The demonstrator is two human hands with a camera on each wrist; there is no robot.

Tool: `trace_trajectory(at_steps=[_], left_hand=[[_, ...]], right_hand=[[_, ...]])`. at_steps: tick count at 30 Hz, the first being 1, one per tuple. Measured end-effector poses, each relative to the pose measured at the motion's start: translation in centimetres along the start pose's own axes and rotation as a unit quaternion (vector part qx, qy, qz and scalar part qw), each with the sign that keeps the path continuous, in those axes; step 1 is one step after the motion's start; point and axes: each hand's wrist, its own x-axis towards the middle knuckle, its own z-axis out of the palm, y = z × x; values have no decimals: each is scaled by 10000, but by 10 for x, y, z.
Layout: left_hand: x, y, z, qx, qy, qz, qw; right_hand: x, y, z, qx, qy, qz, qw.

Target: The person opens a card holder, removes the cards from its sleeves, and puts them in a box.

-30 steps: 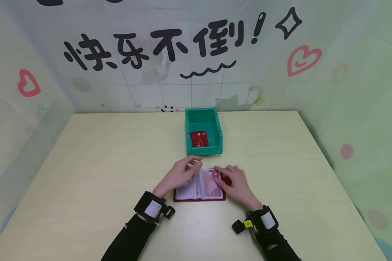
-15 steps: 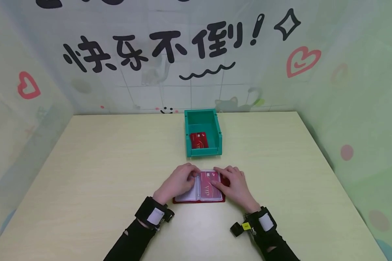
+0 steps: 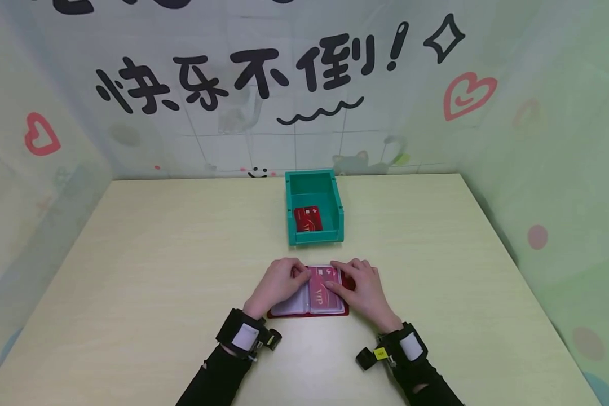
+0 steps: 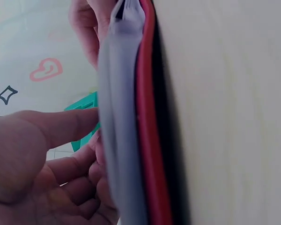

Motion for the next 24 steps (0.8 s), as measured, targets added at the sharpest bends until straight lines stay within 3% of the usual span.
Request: trace_trajectory(at_steps=[24], left_hand=[[-4, -2, 7, -110, 79, -195, 9997]], right_hand=[[-2, 1, 1, 9, 153, -338, 9993]])
